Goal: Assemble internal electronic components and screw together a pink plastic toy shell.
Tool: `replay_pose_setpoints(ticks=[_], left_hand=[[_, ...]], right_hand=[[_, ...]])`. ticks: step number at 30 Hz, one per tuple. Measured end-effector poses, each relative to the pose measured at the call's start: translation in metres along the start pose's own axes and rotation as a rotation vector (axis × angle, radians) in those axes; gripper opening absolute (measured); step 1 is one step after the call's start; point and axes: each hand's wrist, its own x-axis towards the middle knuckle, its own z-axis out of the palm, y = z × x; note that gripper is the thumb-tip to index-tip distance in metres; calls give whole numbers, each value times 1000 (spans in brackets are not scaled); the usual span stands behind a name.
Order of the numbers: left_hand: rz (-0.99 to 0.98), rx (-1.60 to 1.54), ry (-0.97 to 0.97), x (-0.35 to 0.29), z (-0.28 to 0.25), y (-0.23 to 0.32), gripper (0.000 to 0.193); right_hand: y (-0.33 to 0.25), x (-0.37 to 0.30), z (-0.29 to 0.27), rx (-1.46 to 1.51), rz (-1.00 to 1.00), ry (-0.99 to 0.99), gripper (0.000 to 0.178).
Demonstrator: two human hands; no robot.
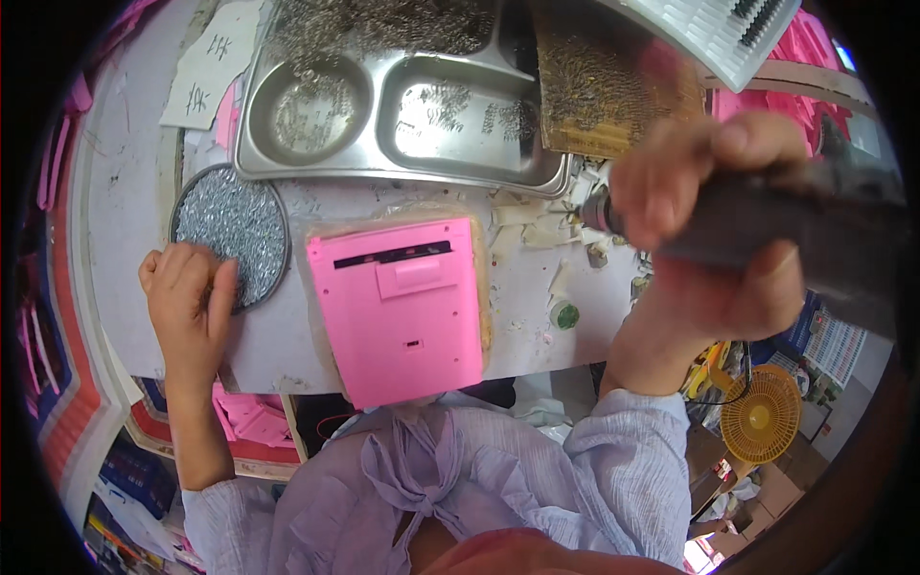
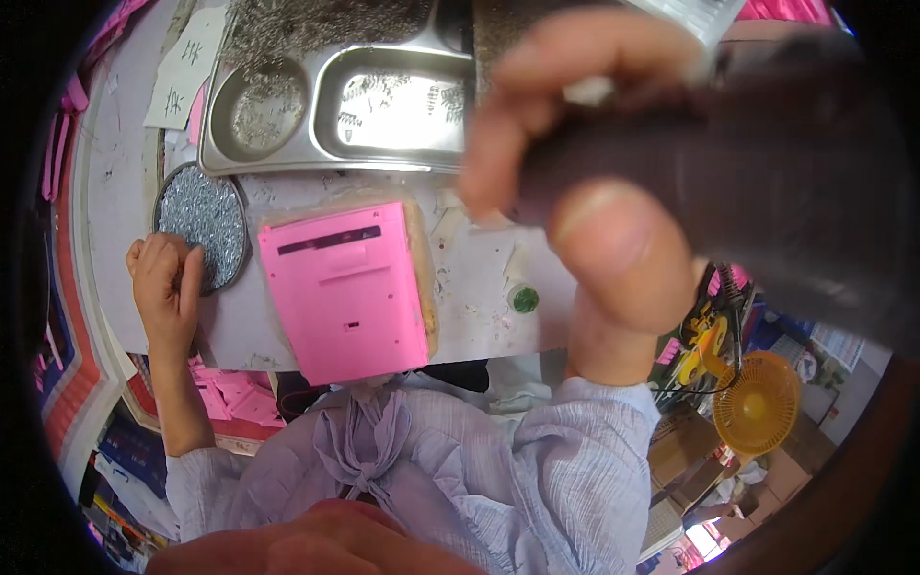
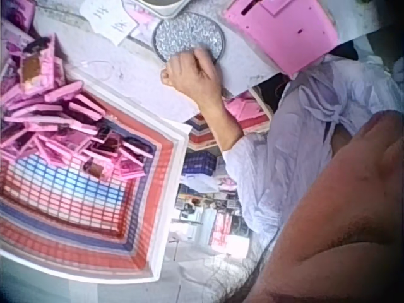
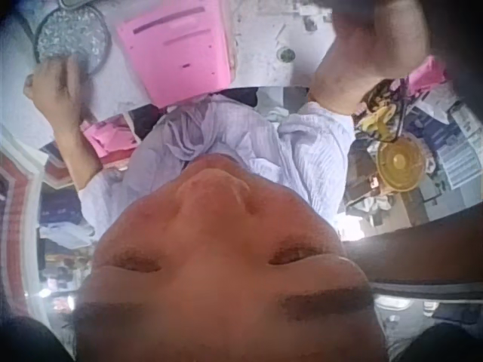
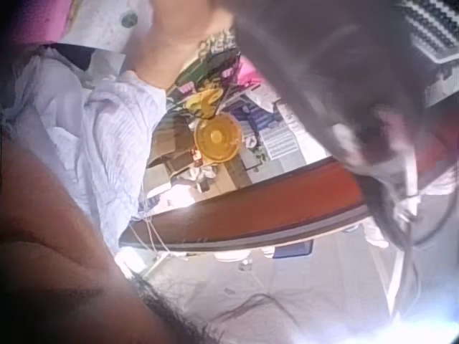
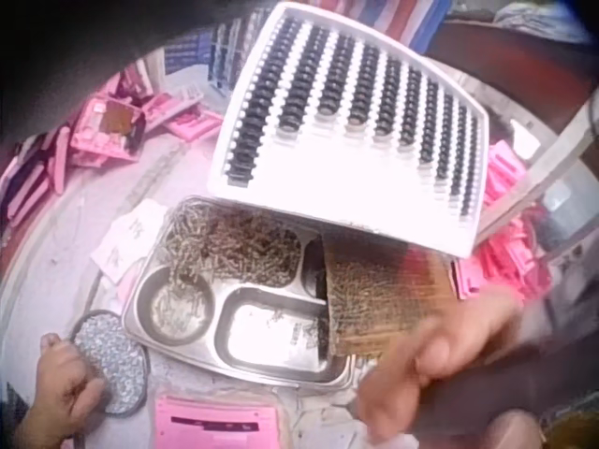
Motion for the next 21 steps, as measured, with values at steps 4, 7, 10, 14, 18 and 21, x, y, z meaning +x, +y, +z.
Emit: replay_pose_setpoints(ticks=[4,7,10,14,18,21], left_hand=[[177,-202,5,3,-5,68,15],[292,-444,36,5,18,108,15],[299,-488,19,1,27,124,18],[317,-492,51,-5,25,135,18],[363,-466,86,-9,24,142,14],[390,-385,85,-16,23,144,14]], right_hand=[[16,-25,48,144,-120,126,37],[1,-35,72,312,-114,-1,31],[-6,-41,94,294,-161,28,31],[-13,-52,109,289,-181,63,32],[-17,-64,115,270,-167,70,34],[-16,-69,119,283,-124,54,35]])
